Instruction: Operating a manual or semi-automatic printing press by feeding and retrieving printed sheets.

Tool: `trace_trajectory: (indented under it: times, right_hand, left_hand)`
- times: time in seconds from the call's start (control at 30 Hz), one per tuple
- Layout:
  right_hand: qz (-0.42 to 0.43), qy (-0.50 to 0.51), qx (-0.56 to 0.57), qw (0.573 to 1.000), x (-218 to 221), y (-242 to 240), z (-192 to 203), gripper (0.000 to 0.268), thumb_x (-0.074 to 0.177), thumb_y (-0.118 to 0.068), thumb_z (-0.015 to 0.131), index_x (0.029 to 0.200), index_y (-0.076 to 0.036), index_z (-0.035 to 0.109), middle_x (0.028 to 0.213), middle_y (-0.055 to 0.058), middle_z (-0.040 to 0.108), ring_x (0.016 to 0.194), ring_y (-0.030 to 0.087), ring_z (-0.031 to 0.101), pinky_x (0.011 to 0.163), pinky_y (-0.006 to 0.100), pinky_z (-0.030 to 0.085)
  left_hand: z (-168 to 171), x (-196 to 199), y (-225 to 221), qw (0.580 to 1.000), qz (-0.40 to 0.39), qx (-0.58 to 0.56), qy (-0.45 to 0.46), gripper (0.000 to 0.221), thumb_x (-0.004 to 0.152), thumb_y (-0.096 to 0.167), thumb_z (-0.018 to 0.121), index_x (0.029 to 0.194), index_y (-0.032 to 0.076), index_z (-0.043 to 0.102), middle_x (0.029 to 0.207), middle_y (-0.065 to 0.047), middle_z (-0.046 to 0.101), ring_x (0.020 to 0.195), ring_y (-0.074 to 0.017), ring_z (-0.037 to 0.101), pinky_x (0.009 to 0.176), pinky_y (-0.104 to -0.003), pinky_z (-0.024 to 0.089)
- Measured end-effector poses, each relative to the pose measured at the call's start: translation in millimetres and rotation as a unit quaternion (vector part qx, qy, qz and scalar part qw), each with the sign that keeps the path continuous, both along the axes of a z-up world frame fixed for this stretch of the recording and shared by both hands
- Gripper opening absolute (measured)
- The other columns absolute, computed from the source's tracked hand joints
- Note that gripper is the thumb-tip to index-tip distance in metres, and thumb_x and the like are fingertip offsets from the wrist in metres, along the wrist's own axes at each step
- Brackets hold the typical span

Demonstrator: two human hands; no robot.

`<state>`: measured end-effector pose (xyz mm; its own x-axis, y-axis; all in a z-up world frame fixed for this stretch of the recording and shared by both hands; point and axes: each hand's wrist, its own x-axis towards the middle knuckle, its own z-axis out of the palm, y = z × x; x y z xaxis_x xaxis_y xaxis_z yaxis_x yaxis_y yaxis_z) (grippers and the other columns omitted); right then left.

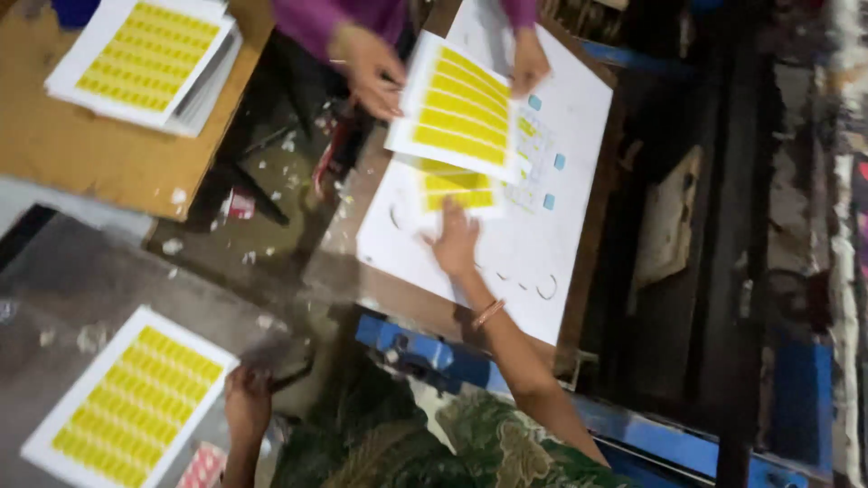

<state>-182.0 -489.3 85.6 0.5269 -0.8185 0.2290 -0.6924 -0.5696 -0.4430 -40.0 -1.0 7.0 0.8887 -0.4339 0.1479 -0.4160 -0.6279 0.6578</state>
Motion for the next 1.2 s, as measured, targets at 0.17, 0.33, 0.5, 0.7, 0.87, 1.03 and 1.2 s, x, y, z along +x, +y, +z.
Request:
trace_trajectory:
  times: [0.17,0.33,0.5,0.7,0.87,1.03,1.2]
  right_hand:
    - [0.346,0.066,-0.021,0.936,27,165,21,0.091,0.075,-0.04,0.076,0.153,-0.01,0.042,0.158,0.016,0.044,0.145,0.037,0.039,0.113,0.062,0.022]
    - [0.39,-0.076,0.075,0.915,84,261,-26,0.047,0.095,-0.014,0.067,0.141,-0.022,0.068,0.139,0.004,0.068,0.128,0.025,0.06,0.111,0.04,0.047]
    - [0.546,-0.112,0.182,0.81,115,389,43,0.051,0.092,-0.006,0.068,0.142,-0.008,0.062,0.144,0.017,0.061,0.135,0.034,0.056,0.113,0.04,0.049]
    - [0.587,-0.032,0.197,0.785,156,434,-11,0.055,0.089,-0.014,0.076,0.141,-0.005,0.061,0.147,0.017,0.058,0.139,0.037,0.05,0.115,0.045,0.041]
    - [0.533,0.085,0.18,0.822,163,453,-52,0.079,0.071,-0.013,0.085,0.143,-0.003,0.054,0.149,0.019,0.053,0.139,0.039,0.043,0.115,0.046,0.037]
    - [0.422,0.089,0.169,0.886,177,455,-24,0.092,0.06,-0.009,0.09,0.143,-0.001,0.052,0.141,0.023,0.054,0.128,0.042,0.047,0.108,0.047,0.041]
    - [0.368,0.097,0.14,0.914,177,444,-47,0.087,0.058,-0.01,0.093,0.137,-0.004,0.057,0.133,0.024,0.059,0.122,0.044,0.053,0.103,0.047,0.045]
  left_hand:
    - [-33,-7,-6,0.991,-0.018,0.04,0.124,0.056,0.086,0.028,0.076,0.135,0.005,0.058,0.117,-0.021,0.072,0.107,-0.0387,0.069,0.089,-0.047,0.054]
    - [67,-17,-54,0.946,-0.056,-0.227,0.225,0.071,0.087,0.029,0.076,0.144,0.002,0.043,0.134,-0.018,0.059,0.119,-0.0266,0.059,0.093,-0.039,0.05]
    - [21,56,34,0.778,0.217,-0.514,0.291,0.043,0.094,0.025,0.07,0.126,-0.003,0.063,0.109,-0.013,0.069,0.096,-0.0172,0.065,0.082,-0.036,0.052]
    - [-15,143,233,0.896,0.371,-0.159,0.183,0.038,0.085,0.032,0.078,0.076,-0.003,0.069,0.065,-0.016,0.069,0.056,-0.0254,0.064,0.051,-0.042,0.048]
    - [-77,179,306,0.928,0.332,-0.032,0.165,0.042,0.082,0.026,0.079,0.112,-0.001,0.069,0.103,-0.031,0.072,0.094,-0.0422,0.068,0.078,-0.052,0.054]
    - [-83,209,318,0.944,0.292,0.146,-0.047,0.067,0.076,0.019,0.073,0.138,-0.001,0.06,0.126,-0.034,0.061,0.109,-0.0488,0.057,0.095,-0.054,0.046]
    - [-111,239,309,0.975,0.112,0.18,0.071,0.032,0.093,0.009,0.056,0.124,0.008,0.065,0.128,-0.019,0.066,0.126,-0.0353,0.061,0.111,-0.047,0.046]
